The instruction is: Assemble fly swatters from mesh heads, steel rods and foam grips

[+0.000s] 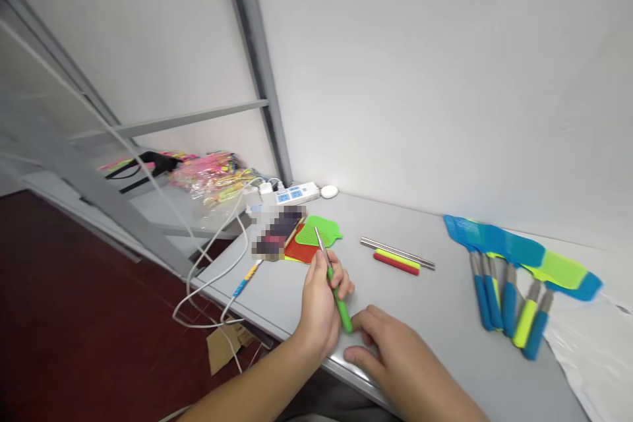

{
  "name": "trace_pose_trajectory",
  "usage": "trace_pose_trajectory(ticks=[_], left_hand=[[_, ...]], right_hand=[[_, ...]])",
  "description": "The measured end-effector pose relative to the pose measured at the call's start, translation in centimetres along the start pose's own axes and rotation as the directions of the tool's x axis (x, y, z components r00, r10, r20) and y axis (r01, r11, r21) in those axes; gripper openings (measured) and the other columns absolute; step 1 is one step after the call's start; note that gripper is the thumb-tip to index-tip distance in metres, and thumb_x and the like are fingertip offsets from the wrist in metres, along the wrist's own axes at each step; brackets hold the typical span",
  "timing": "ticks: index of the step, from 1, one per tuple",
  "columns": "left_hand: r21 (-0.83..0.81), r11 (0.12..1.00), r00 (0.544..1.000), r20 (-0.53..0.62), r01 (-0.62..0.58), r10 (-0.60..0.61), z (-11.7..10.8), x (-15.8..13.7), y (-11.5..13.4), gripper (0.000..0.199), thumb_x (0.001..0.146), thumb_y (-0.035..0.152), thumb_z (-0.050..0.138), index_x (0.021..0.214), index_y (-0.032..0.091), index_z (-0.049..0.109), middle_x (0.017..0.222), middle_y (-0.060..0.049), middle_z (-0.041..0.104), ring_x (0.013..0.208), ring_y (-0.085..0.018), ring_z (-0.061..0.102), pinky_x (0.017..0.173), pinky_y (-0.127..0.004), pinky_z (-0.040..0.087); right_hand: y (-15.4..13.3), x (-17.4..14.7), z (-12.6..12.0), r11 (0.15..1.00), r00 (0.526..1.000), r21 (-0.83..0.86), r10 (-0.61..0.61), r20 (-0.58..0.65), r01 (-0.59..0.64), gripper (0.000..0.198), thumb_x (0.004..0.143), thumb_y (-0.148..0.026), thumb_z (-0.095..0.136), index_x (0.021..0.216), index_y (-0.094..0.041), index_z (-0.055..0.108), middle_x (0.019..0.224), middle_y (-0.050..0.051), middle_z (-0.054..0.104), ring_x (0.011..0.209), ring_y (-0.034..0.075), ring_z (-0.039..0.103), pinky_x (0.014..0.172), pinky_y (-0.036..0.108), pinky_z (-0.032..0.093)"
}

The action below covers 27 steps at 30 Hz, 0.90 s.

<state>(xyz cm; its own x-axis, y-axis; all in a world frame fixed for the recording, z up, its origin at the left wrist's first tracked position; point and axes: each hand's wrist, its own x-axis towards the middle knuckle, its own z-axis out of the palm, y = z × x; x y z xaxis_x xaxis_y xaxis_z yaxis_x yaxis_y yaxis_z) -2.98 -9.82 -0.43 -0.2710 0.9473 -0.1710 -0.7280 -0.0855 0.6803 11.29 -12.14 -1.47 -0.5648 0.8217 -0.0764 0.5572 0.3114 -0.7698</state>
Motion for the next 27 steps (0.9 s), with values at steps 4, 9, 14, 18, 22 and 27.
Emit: trace_pose_trajectory(ticks=[4, 9, 14, 18, 22, 27], left_hand=[[-0.109, 0.987, 0.990, -0.091, -0.121, 0.111, -2.0, 1.9, 3.8, 0.037, 0.088, 0.058, 0.057, 0.086, 0.022, 0.046, 0.058, 0.010, 0.025, 0.041, -0.004, 0.019, 0.041, -0.018, 0.019], [-0.129, 0.990, 0.988, -0.148, -0.058, 0.038, -4.9, 2.2, 4.3, 0.041, 0.084, 0.060, 0.060, 0.085, 0.022, 0.045, 0.058, 0.010, 0.027, 0.040, -0.003, 0.019, 0.039, -0.018, 0.017], [-0.091, 0.996, 0.988, -0.151, 0.017, -0.031, -6.2, 1.5, 3.4, 0.044, 0.083, 0.064, 0.058, 0.086, 0.022, 0.048, 0.055, 0.010, 0.026, 0.039, -0.004, 0.019, 0.038, -0.018, 0.018], [-0.105, 0.994, 0.987, -0.155, 0.028, -0.044, -6.4, 1.5, 3.8, 0.043, 0.083, 0.063, 0.059, 0.084, 0.021, 0.048, 0.053, 0.010, 0.028, 0.039, -0.003, 0.020, 0.038, -0.018, 0.018], [-0.077, 0.997, 0.988, -0.151, 0.031, -0.043, -6.3, 1.6, 3.8, 0.043, 0.082, 0.063, 0.060, 0.084, 0.021, 0.048, 0.053, 0.010, 0.030, 0.038, -0.003, 0.022, 0.038, -0.018, 0.019], [-0.018, 1.000, 0.995, -0.100, 0.020, -0.022, -6.5, 1.6, 3.6, 0.042, 0.082, 0.061, 0.062, 0.084, 0.021, 0.048, 0.054, 0.010, 0.033, 0.038, -0.004, 0.024, 0.039, -0.019, 0.021]], right_hand=[[-0.9, 4.5, -1.3, 0.974, 0.995, -0.206, -0.095, 0.006, 0.094, 0.023, 0.090, -0.041, 0.054, 0.105, -0.025, 0.063, 0.112, 0.007, 0.059, 0.092, 0.023, 0.061, 0.081, 0.035, 0.048], [-0.4, 12.9, -0.9, 0.873, 0.958, -0.459, -0.254, -0.135, 0.167, 0.049, 0.092, -0.042, 0.049, 0.136, -0.021, 0.048, 0.149, 0.015, 0.036, 0.134, 0.031, 0.040, 0.107, 0.045, 0.037], [-1.0, 19.5, -0.6, 0.875, 0.985, -0.470, -0.162, -0.055, 0.118, 0.083, 0.086, -0.056, 0.056, 0.150, -0.011, 0.028, 0.152, 0.022, 0.036, 0.138, 0.035, 0.036, 0.107, 0.045, 0.034], [-2.1, 20.9, -1.0, 0.938, 0.994, -0.338, -0.101, -0.046, 0.079, 0.097, 0.072, -0.055, 0.072, 0.149, -0.012, 0.032, 0.131, 0.022, 0.056, 0.120, 0.038, 0.052, 0.096, 0.045, 0.039], [-2.4, 21.2, -0.8, 0.982, 0.989, -0.185, -0.069, -0.127, 0.045, 0.085, 0.065, -0.039, 0.081, 0.139, -0.014, 0.047, 0.126, 0.020, 0.059, 0.120, 0.038, 0.050, 0.100, 0.048, 0.033], [-3.3, 21.0, -2.0, 0.995, 0.986, 0.089, 0.052, -0.160, -0.038, 0.060, 0.075, -0.035, 0.072, 0.128, -0.014, 0.054, 0.109, 0.013, 0.067, 0.096, 0.026, 0.064, 0.082, 0.037, 0.048]])
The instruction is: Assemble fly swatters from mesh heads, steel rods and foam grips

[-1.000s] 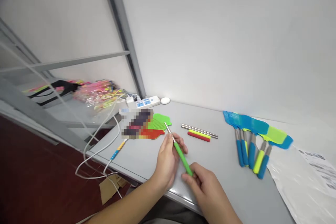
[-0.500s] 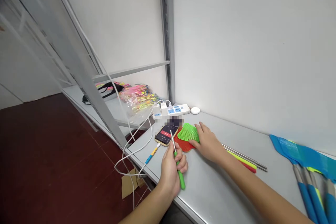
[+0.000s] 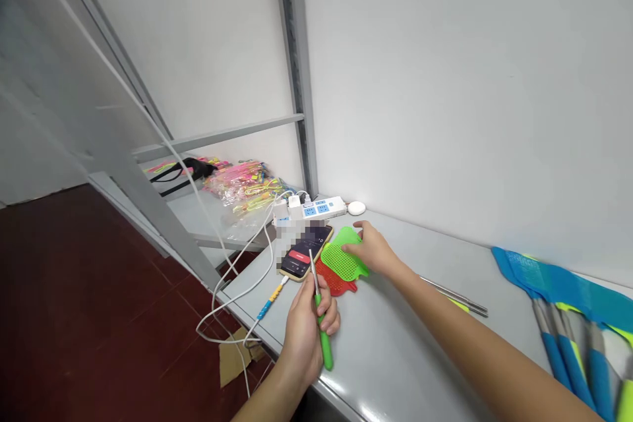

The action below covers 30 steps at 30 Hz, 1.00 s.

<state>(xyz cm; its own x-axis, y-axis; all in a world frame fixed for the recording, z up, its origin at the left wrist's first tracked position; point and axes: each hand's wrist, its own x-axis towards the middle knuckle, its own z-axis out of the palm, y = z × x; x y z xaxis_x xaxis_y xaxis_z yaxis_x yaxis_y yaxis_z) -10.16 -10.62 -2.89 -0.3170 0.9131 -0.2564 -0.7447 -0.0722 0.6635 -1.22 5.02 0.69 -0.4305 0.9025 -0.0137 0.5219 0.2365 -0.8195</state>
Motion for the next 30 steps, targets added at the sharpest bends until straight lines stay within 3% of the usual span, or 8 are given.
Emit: trace_pose_trajectory(ticks=[2, 7, 12, 15, 18, 21, 25, 30], left_hand=[[0.073, 0.996, 0.997, 0.058, 0.044, -0.048, -0.1, 0.1, 0.1, 0.041, 0.082, 0.059, 0.063, 0.084, 0.020, 0.048, 0.053, 0.010, 0.035, 0.039, -0.004, 0.026, 0.040, -0.018, 0.022], [0.260, 0.960, 0.968, 0.194, 0.104, -0.158, -0.2, 0.1, 0.7, 0.036, 0.086, 0.055, 0.059, 0.084, 0.020, 0.050, 0.056, 0.008, 0.040, 0.041, -0.005, 0.032, 0.043, -0.018, 0.025], [0.487, 0.868, 0.939, 0.244, 0.098, -0.242, 0.6, -0.4, 1.1, 0.030, 0.087, 0.047, 0.060, 0.101, 0.021, 0.056, 0.062, 0.007, 0.044, 0.043, -0.005, 0.027, 0.044, -0.018, 0.019], [0.616, 0.788, 0.916, 0.314, 0.004, -0.250, 1.4, -1.0, 0.3, 0.030, 0.085, 0.045, 0.063, 0.103, 0.020, 0.062, 0.063, 0.004, 0.050, 0.047, -0.009, 0.033, 0.046, -0.019, 0.022], [0.711, 0.681, 0.853, 0.455, -0.175, -0.256, 2.7, -1.6, -1.2, 0.025, 0.087, 0.043, 0.061, 0.088, 0.019, 0.066, 0.063, 0.001, 0.053, 0.058, -0.013, 0.045, 0.056, -0.020, 0.033], [0.806, 0.483, 0.718, 0.556, -0.342, -0.419, 4.8, -2.4, -2.6, 0.028, 0.093, 0.042, 0.051, 0.087, 0.020, 0.066, 0.066, 0.001, 0.055, 0.065, -0.014, 0.049, 0.063, -0.021, 0.038], [0.770, 0.283, 0.481, 0.594, -0.572, -0.645, 7.0, -3.4, -3.8, 0.027, 0.097, 0.036, 0.043, 0.102, 0.025, 0.067, 0.081, 0.002, 0.065, 0.075, -0.014, 0.059, 0.071, -0.022, 0.044], [0.513, 0.098, 0.441, 0.808, -0.853, -0.392, 5.0, -2.8, -4.3, 0.034, 0.100, 0.030, 0.042, 0.132, 0.031, 0.054, 0.114, 0.001, 0.069, 0.099, -0.014, 0.065, 0.086, -0.022, 0.047]], right_hand=[[-0.6, -1.1, -1.5, 0.989, 0.999, 0.141, 0.033, 0.031, -0.037, 0.037, 0.084, -0.041, 0.060, 0.111, -0.015, 0.063, 0.097, 0.010, 0.070, 0.084, 0.022, 0.067, 0.072, 0.033, 0.050], [-0.1, -7.7, -6.2, 0.904, 0.989, 0.414, 0.141, -0.048, -0.109, 0.037, 0.091, -0.051, 0.047, 0.102, -0.019, 0.061, 0.086, 0.007, 0.068, 0.068, 0.019, 0.065, 0.055, 0.029, 0.049], [2.7, -17.5, -9.6, 0.444, 0.829, 0.894, 0.520, -0.203, -0.059, 0.024, 0.079, -0.043, 0.069, 0.077, -0.025, 0.053, 0.055, -0.006, 0.046, 0.036, 0.007, 0.031, 0.039, 0.027, 0.038], [4.1, -22.4, -10.8, 0.282, 0.730, 0.955, 0.634, -0.255, 0.089, 0.026, 0.079, -0.036, 0.070, 0.072, -0.025, 0.047, 0.051, -0.010, 0.038, 0.034, 0.005, 0.019, 0.037, 0.025, 0.034], [5.0, -25.5, -10.8, 0.178, 0.730, 0.970, 0.639, -0.243, 0.168, 0.029, 0.080, -0.032, 0.068, 0.069, -0.023, 0.043, 0.049, -0.011, 0.030, 0.035, 0.004, 0.017, 0.039, 0.023, 0.034], [6.2, -27.3, -9.3, 0.181, 0.768, 0.967, 0.589, -0.252, 0.178, 0.027, 0.082, -0.033, 0.067, 0.070, -0.022, 0.046, 0.050, -0.010, 0.035, 0.037, 0.004, 0.018, 0.042, 0.024, 0.037], [8.8, -28.7, -6.3, 0.355, 0.741, 0.927, 0.588, -0.324, 0.123, 0.031, 0.086, -0.042, 0.065, 0.069, -0.020, 0.052, 0.046, -0.008, 0.043, 0.036, 0.005, 0.026, 0.048, 0.027, 0.041], [10.8, -29.4, -5.1, 0.466, 0.768, 0.860, 0.468, -0.438, 0.207, 0.031, 0.087, -0.041, 0.064, 0.067, -0.021, 0.052, 0.038, -0.008, 0.040, 0.036, 0.009, 0.036, 0.047, 0.027, 0.037]])
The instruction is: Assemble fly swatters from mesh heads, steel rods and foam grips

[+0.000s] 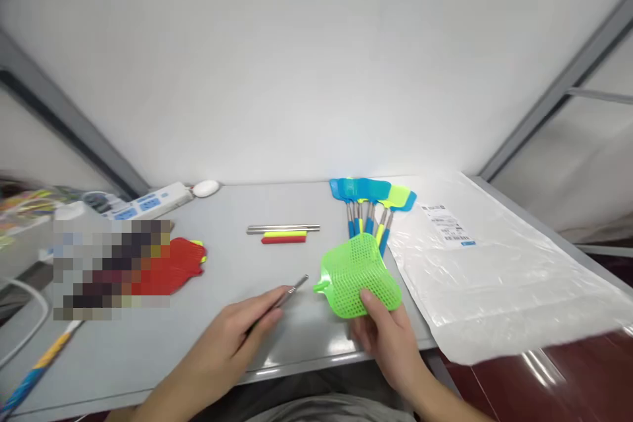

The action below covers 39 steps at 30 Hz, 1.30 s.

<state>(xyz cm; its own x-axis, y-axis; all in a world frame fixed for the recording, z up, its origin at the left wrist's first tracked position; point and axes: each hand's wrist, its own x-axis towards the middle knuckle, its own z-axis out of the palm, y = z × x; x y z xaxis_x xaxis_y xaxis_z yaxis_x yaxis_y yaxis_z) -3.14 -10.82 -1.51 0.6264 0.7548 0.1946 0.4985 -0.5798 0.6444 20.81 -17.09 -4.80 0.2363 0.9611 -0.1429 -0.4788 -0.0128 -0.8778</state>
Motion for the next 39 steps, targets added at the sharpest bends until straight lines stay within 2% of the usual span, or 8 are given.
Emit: trace_pose_trajectory(ticks=[1, 3, 7, 12, 20, 31, 36, 39], left_hand=[[0.110, 0.991, 0.994, -0.073, -0.074, 0.082, 0.1, -0.3, -0.7, 0.037, 0.099, 0.029, 0.044, 0.135, 0.030, 0.051, 0.110, -0.001, 0.070, 0.093, -0.014, 0.067, 0.081, -0.022, 0.049], [0.316, 0.940, 0.966, -0.174, -0.131, 0.193, 0.2, -0.8, -1.9, 0.038, 0.098, 0.027, 0.047, 0.136, 0.027, 0.050, 0.093, -0.001, 0.071, 0.075, -0.014, 0.066, 0.069, -0.022, 0.049], [0.483, 0.859, 0.945, -0.168, -0.170, 0.282, 0.1, -0.7, -2.4, 0.035, 0.099, 0.027, 0.047, 0.133, 0.024, 0.053, 0.070, 0.002, 0.061, 0.057, -0.012, 0.056, 0.056, -0.022, 0.043], [0.479, 0.849, 0.953, -0.077, -0.222, 0.292, 0.3, -0.3, -1.4, 0.030, 0.099, 0.027, 0.047, 0.127, 0.024, 0.056, 0.072, 0.002, 0.059, 0.059, -0.012, 0.056, 0.056, -0.023, 0.042], [0.423, 0.887, 0.968, -0.073, -0.187, 0.239, 0.3, -0.6, -1.4, 0.031, 0.099, 0.028, 0.047, 0.129, 0.025, 0.054, 0.075, 0.002, 0.059, 0.062, -0.011, 0.055, 0.057, -0.023, 0.041], [0.611, 0.757, 0.932, -0.085, -0.232, 0.353, 0.9, -0.6, -1.6, 0.034, 0.097, 0.022, 0.049, 0.130, 0.023, 0.053, 0.072, 0.001, 0.055, 0.058, -0.014, 0.047, 0.057, -0.028, 0.034], [0.646, 0.705, 0.912, -0.032, -0.293, 0.408, 0.9, -0.7, -1.3, 0.046, 0.094, 0.008, 0.047, 0.138, 0.019, 0.047, 0.075, 0.000, 0.056, 0.063, -0.014, 0.048, 0.064, -0.030, 0.034], [0.646, 0.705, 0.908, -0.046, -0.292, 0.417, 0.7, -0.6, -1.0, 0.046, 0.094, 0.006, 0.044, 0.138, 0.019, 0.048, 0.079, -0.001, 0.059, 0.067, -0.014, 0.051, 0.072, -0.032, 0.036]], right_hand=[[-0.2, 0.2, 0.0, 1.000, 1.000, 0.025, -0.012, 0.009, 0.012, 0.029, 0.088, -0.039, 0.064, 0.068, -0.021, 0.052, 0.039, -0.008, 0.040, 0.036, 0.009, 0.035, 0.048, 0.027, 0.038], [-0.7, 0.7, 0.1, 0.998, 1.000, 0.064, -0.023, 0.013, 0.023, 0.028, 0.089, -0.036, 0.062, 0.069, -0.021, 0.051, 0.042, -0.009, 0.041, 0.036, 0.008, 0.034, 0.048, 0.027, 0.039], [-1.3, 1.1, 0.2, 0.999, 0.998, 0.042, 0.001, 0.056, -0.003, 0.029, 0.091, -0.036, 0.060, 0.068, -0.020, 0.051, 0.044, -0.008, 0.043, 0.037, 0.008, 0.035, 0.051, 0.027, 0.041], [-0.7, 0.7, -0.3, 0.997, 0.994, -0.076, 0.012, 0.106, -0.004, 0.033, 0.093, -0.039, 0.057, 0.067, -0.020, 0.053, 0.043, -0.006, 0.045, 0.042, 0.011, 0.041, 0.053, 0.029, 0.040], [-0.4, 0.4, -0.9, 0.983, 0.987, -0.177, -0.020, 0.161, 0.049, 0.033, 0.097, -0.038, 0.051, 0.069, -0.020, 0.054, 0.049, -0.004, 0.049, 0.047, 0.012, 0.044, 0.055, 0.030, 0.037], [-0.3, 0.7, -1.0, 0.985, 0.981, -0.170, -0.001, 0.192, 0.035, 0.034, 0.095, -0.039, 0.053, 0.067, -0.021, 0.053, 0.045, -0.005, 0.044, 0.046, 0.013, 0.043, 0.056, 0.030, 0.040], [-0.5, 0.8, -1.4, 0.989, 0.986, -0.149, 0.043, 0.161, -0.019, 0.044, 0.089, -0.043, 0.058, 0.052, -0.022, 0.047, 0.039, -0.006, 0.033, 0.042, 0.014, 0.042, 0.055, 0.031, 0.040], [-0.7, 0.8, -1.5, 0.984, 0.990, -0.169, 0.070, 0.124, -0.049, 0.044, 0.086, -0.045, 0.060, 0.052, -0.022, 0.046, 0.041, -0.005, 0.034, 0.043, 0.015, 0.044, 0.052, 0.030, 0.037]])
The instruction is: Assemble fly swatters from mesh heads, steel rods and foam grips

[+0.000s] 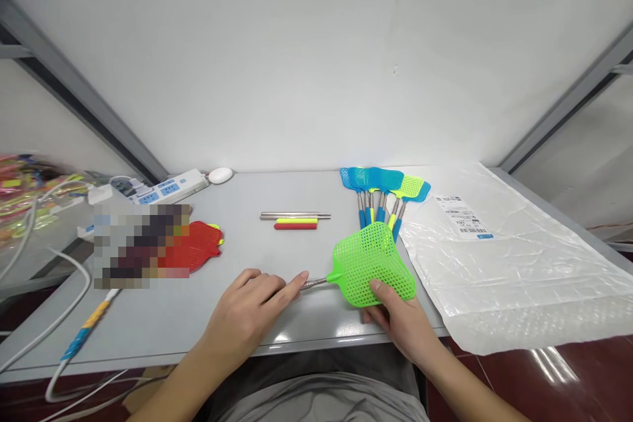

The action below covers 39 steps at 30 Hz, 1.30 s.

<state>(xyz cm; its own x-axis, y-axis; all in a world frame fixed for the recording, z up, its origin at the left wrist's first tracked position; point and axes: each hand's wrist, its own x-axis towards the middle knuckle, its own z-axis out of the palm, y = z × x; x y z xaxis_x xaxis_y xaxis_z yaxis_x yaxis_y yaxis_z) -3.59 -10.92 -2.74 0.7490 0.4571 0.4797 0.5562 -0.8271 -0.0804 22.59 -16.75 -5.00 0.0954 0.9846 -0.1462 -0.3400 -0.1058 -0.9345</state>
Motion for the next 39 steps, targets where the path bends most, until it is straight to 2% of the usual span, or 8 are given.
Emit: trace_pose_trajectory(ticks=[4, 10, 15, 20, 22, 26, 33, 39], left_hand=[[0.017, 0.999, 0.999, -0.019, 0.041, -0.040, -0.1, 0.1, 0.1, 0.046, 0.093, 0.006, 0.045, 0.136, 0.023, 0.051, 0.081, -0.001, 0.062, 0.069, -0.013, 0.053, 0.080, -0.035, 0.037], [0.056, 0.987, 0.985, -0.096, 0.149, -0.143, 0.0, 0.5, 0.6, 0.043, 0.091, 0.005, 0.050, 0.127, 0.027, 0.059, 0.078, 0.001, 0.063, 0.068, -0.012, 0.056, 0.096, -0.046, 0.034], [0.067, 0.972, 0.971, -0.093, 0.226, -0.220, -0.1, 1.1, 0.7, 0.026, 0.094, 0.018, 0.053, 0.119, 0.018, 0.063, 0.079, -0.002, 0.062, 0.072, -0.015, 0.058, 0.090, -0.042, 0.038], [0.080, 0.955, 0.956, -0.090, 0.286, -0.279, -0.1, 1.1, 0.6, 0.023, 0.095, 0.021, 0.052, 0.115, 0.020, 0.064, 0.082, -0.003, 0.062, 0.074, -0.017, 0.056, 0.090, -0.043, 0.036], [0.077, 0.957, 0.959, -0.080, 0.279, -0.273, 0.0, 1.2, 0.7, 0.024, 0.095, 0.021, 0.051, 0.115, 0.020, 0.064, 0.081, -0.004, 0.061, 0.074, -0.017, 0.054, 0.081, -0.038, 0.037], [0.082, 0.960, 0.963, -0.053, 0.268, -0.264, 0.1, 2.2, 1.3, 0.022, 0.097, 0.019, 0.046, 0.109, 0.019, 0.064, 0.075, -0.003, 0.059, 0.070, -0.017, 0.051, 0.066, -0.032, 0.030], [0.124, 0.971, 0.978, 0.021, 0.204, -0.208, -0.7, 5.2, 1.3, 0.019, 0.097, 0.021, 0.045, 0.098, 0.020, 0.064, 0.072, -0.001, 0.058, 0.067, -0.017, 0.051, 0.067, -0.034, 0.027], [0.093, 0.972, 0.974, -0.095, 0.216, -0.207, -0.3, 5.5, 1.4, 0.015, 0.097, 0.020, 0.048, 0.097, 0.021, 0.063, 0.071, 0.001, 0.060, 0.067, -0.015, 0.051, 0.073, -0.035, 0.029]], right_hand=[[0.1, -0.1, -0.2, 0.999, 1.000, -0.053, 0.005, 0.009, -0.004, 0.044, 0.086, -0.049, 0.060, 0.053, -0.023, 0.047, 0.044, -0.004, 0.037, 0.046, 0.016, 0.046, 0.053, 0.031, 0.036], [0.4, 0.1, -0.9, 0.993, 0.996, -0.115, 0.038, 0.086, -0.028, 0.045, 0.093, -0.047, 0.052, 0.055, -0.023, 0.048, 0.048, -0.004, 0.039, 0.050, 0.015, 0.041, 0.059, 0.032, 0.037], [0.2, 0.0, -0.5, 0.993, 0.993, -0.113, 0.044, 0.111, -0.031, 0.046, 0.093, -0.048, 0.052, 0.057, -0.023, 0.041, 0.050, -0.006, 0.030, 0.052, 0.015, 0.040, 0.063, 0.033, 0.040], [0.2, 0.0, -0.1, 0.994, 0.995, -0.104, 0.039, 0.097, -0.029, 0.043, 0.092, -0.048, 0.054, 0.060, -0.023, 0.041, 0.052, -0.006, 0.031, 0.052, 0.013, 0.038, 0.058, 0.030, 0.038], [0.5, 0.1, -0.3, 0.994, 0.995, -0.102, 0.038, 0.088, -0.029, 0.043, 0.092, -0.048, 0.054, 0.060, -0.022, 0.042, 0.052, -0.007, 0.031, 0.051, 0.013, 0.037, 0.057, 0.030, 0.037], [0.6, 0.4, -0.8, 0.997, 0.993, -0.063, 0.040, 0.115, -0.033, 0.043, 0.093, -0.047, 0.054, 0.061, -0.023, 0.039, 0.052, -0.008, 0.027, 0.049, 0.012, 0.033, 0.057, 0.031, 0.039], [-0.7, 0.8, -0.3, 0.999, 0.992, 0.046, 0.019, 0.122, -0.025, 0.046, 0.090, -0.050, 0.058, 0.061, -0.024, 0.034, 0.052, -0.010, 0.019, 0.045, 0.009, 0.021, 0.049, 0.028, 0.038], [-0.4, 0.8, -0.3, 0.998, 0.994, 0.054, 0.007, 0.113, -0.013, 0.045, 0.092, -0.049, 0.054, 0.060, -0.024, 0.033, 0.054, -0.009, 0.018, 0.045, 0.010, 0.023, 0.048, 0.028, 0.038]])
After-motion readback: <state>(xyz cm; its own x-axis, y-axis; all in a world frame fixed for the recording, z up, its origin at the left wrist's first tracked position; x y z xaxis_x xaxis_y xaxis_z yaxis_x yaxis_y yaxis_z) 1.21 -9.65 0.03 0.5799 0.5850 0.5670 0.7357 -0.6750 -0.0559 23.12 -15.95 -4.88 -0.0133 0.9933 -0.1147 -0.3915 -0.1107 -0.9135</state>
